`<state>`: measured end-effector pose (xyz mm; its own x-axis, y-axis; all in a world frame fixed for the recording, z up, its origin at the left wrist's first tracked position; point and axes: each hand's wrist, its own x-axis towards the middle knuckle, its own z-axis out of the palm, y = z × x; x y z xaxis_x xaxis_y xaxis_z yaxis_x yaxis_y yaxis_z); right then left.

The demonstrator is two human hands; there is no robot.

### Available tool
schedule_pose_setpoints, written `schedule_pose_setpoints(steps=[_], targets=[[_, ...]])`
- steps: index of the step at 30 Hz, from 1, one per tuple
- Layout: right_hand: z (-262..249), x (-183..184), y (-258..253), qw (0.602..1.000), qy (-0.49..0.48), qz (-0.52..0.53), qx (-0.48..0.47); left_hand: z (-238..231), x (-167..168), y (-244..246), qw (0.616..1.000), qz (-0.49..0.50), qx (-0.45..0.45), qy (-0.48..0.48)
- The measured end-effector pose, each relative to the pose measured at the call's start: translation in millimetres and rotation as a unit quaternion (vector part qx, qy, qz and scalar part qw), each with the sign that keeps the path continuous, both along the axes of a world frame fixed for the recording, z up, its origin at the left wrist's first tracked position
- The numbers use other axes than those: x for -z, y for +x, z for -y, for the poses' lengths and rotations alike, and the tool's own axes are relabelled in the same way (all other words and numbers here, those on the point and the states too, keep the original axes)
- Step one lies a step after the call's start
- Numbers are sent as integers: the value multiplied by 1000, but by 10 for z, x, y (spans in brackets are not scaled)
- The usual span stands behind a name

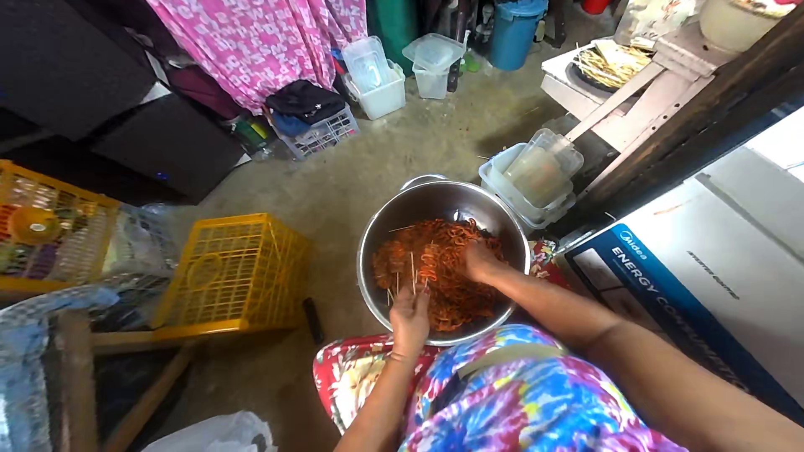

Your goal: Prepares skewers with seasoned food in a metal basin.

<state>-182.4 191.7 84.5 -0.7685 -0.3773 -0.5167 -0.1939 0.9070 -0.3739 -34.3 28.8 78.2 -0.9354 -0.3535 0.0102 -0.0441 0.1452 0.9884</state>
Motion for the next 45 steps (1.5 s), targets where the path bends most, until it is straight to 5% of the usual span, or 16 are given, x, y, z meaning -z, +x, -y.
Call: schedule_pose_setpoints(steps=[4,15,20,23,28,32,40,45], targets=[[36,3,6,999,17,40,-15,-3,14,-2,1000,-3,-3,-1],[-193,118,-112,976,-188,-10,105,-1,-10,-11,1000,2,7,-25],[-171,43,-55,865,-447,128,188,5,-12,4,998,-6,32,-56],[-199,-8,-39,812,-505,189,223,-7,-3,-1,997,-14,50,-49],[-211,-42,-19,781,-531,209,253,-14,-29,4,996,-8,72,-60],[-209,-72,-8,798,-522,169,249,-15,-30,3,995,-3,76,-61],[-163,-190,49,905,-402,-56,125,-23,-42,-3,995,3,71,-63],[-136,-222,103,914,-383,-106,83,-29,-45,-1,997,-2,62,-55]])
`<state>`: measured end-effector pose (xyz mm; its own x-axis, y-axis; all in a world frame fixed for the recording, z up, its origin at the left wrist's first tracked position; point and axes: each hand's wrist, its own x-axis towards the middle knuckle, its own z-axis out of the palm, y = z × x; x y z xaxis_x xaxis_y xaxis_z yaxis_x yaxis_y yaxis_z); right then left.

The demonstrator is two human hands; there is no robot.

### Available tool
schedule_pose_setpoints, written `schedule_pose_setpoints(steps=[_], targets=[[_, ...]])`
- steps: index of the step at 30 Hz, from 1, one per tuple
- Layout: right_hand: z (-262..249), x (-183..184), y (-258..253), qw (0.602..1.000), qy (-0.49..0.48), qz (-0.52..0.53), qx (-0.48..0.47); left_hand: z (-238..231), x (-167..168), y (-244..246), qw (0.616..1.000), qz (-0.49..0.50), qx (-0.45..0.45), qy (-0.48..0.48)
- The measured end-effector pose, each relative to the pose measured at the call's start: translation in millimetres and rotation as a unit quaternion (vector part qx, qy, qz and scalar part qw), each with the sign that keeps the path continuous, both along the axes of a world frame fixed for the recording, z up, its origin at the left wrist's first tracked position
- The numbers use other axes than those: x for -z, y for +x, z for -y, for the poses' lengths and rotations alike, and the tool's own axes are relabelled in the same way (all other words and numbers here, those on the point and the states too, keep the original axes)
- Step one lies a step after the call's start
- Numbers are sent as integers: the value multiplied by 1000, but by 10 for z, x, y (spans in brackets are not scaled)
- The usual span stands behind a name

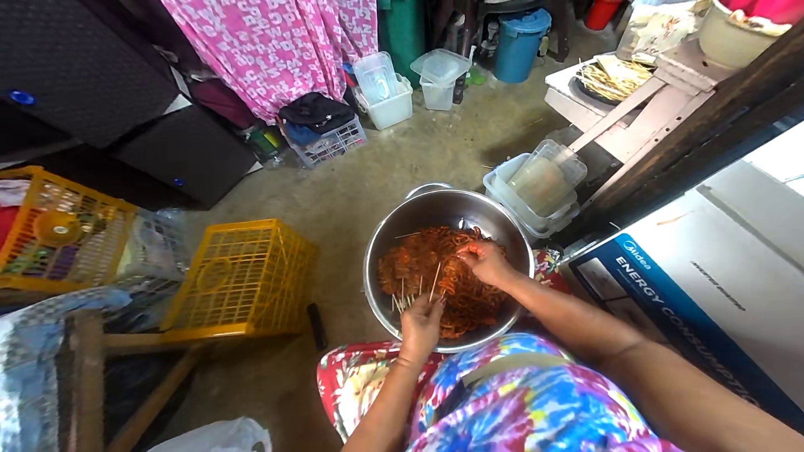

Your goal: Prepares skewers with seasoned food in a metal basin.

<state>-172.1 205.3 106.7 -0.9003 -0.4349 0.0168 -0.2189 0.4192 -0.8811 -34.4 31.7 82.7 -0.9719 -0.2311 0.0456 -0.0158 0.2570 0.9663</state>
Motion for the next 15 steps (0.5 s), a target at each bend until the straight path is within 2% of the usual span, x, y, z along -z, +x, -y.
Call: schedule_pose_setpoints(steps=[1,3,5,7,12,15], targets=[[-1,-7,-13,999,-26,26,4,2,6,3,1000,-9,-1,5],[13,-5,-47,979,-126,155,38,21,17,17,999,-31,4,17],[32,-19,-74,922,-218,311,69,33,18,26,999,-42,9,31],[20,14,-100,886,-251,384,58,36,23,32,998,-43,13,37],[36,-37,-91,856,-303,413,76,33,24,28,998,-41,9,39],[23,-42,-100,853,-319,406,79,27,24,24,998,-39,11,37]])
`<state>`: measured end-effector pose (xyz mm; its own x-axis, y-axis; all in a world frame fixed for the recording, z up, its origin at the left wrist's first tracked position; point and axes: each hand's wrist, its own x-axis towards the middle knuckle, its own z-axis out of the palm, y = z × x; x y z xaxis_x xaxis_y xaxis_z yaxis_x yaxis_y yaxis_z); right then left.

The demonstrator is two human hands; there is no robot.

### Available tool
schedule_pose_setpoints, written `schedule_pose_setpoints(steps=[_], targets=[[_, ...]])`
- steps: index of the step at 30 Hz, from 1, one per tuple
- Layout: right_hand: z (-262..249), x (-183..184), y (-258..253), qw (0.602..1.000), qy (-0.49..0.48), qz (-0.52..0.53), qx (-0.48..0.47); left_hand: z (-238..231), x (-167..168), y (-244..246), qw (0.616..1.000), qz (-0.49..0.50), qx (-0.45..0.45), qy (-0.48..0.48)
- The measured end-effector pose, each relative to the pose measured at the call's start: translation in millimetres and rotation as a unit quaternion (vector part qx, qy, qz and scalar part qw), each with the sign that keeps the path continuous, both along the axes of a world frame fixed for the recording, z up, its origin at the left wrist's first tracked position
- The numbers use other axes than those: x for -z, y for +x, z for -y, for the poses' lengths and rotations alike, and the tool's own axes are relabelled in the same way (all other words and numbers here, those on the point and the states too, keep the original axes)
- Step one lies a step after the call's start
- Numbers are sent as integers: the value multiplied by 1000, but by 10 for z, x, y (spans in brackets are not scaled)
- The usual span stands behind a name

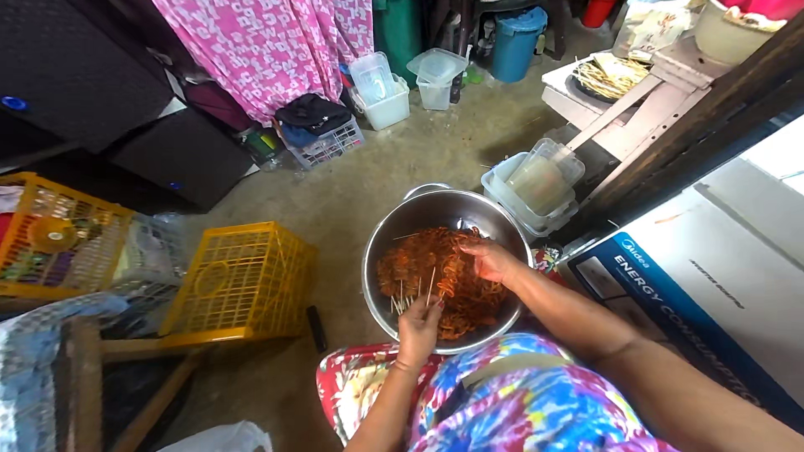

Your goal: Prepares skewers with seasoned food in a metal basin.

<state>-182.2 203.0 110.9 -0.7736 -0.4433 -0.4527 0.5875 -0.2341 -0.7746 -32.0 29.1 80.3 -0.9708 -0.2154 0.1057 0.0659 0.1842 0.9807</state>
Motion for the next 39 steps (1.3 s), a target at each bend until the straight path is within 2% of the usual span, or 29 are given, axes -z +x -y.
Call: schedule_pose_setpoints(steps=[4,11,17,20,25,27,30,32,39], targets=[[9,-29,-23,1000,16,-19,-7,-2,-8,-3,1000,1,7,0],[63,-26,-7,997,56,-46,31,-14,-7,-6,1000,2,-15,-8],[170,-45,152,987,112,-50,106,-31,-4,-14,999,14,-34,-24],[196,-70,189,985,128,-50,100,-34,-13,-2,999,17,-32,-34],[197,-35,228,975,153,-128,97,-36,-13,-1,999,16,-33,-22],[216,-53,250,978,147,-105,103,-34,-6,-3,999,12,-34,-23],[238,-83,242,990,88,3,108,-30,-6,3,999,5,-33,-23],[234,-86,232,992,60,37,107,-33,2,4,999,-2,-33,-22],[128,-159,169,997,62,45,13,-45,6,8,999,-10,-36,-25]])
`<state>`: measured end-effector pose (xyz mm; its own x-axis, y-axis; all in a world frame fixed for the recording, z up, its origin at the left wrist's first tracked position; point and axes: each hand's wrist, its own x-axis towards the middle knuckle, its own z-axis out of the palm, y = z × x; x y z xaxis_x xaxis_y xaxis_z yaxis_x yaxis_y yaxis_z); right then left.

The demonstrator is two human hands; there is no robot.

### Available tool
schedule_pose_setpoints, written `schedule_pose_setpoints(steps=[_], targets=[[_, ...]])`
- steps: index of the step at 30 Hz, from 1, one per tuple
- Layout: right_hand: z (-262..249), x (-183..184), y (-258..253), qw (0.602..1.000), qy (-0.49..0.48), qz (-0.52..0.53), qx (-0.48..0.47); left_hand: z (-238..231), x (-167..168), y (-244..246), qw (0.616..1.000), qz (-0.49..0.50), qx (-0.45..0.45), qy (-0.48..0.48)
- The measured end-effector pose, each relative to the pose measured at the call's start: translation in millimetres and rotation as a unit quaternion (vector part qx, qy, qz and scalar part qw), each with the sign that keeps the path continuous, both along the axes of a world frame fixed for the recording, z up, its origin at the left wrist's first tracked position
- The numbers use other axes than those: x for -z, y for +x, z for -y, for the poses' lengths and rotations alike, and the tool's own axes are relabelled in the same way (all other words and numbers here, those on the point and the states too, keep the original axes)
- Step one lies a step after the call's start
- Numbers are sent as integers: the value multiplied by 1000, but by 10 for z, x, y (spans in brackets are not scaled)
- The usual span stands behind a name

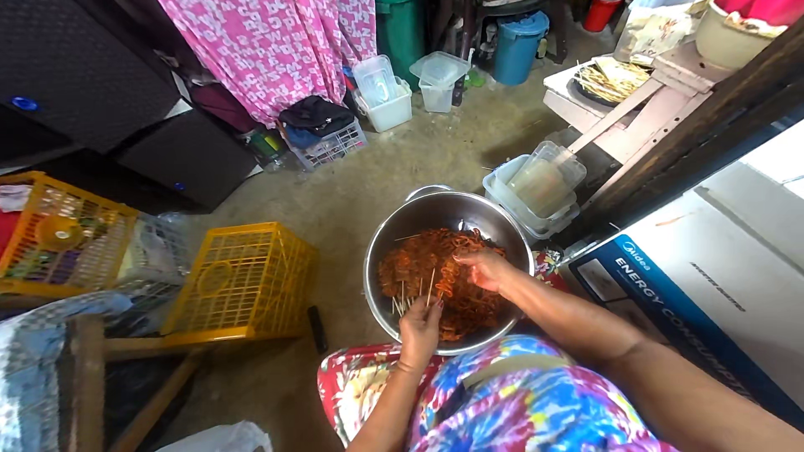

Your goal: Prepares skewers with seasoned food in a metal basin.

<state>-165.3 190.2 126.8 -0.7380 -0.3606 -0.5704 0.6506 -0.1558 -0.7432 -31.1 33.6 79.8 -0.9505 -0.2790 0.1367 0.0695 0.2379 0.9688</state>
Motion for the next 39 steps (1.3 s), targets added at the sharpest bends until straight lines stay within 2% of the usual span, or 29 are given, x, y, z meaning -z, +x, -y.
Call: schedule_pose_setpoints(steps=[4,6,12,15,26,39], targets=[[-118,58,-73,989,21,-112,-99,10,30,-6,1000,-21,-20,11],[-165,103,-112,981,36,-156,-114,16,45,-12,999,-24,-30,14],[-138,121,-139,994,-36,-89,54,28,28,-21,1000,-11,0,9],[-102,124,-151,992,-47,-72,94,29,22,-18,1000,-8,16,15],[-79,139,-177,989,-23,-126,78,32,-15,-31,999,13,34,18],[49,128,-50,985,83,-132,70,45,-39,-45,999,30,18,4]])
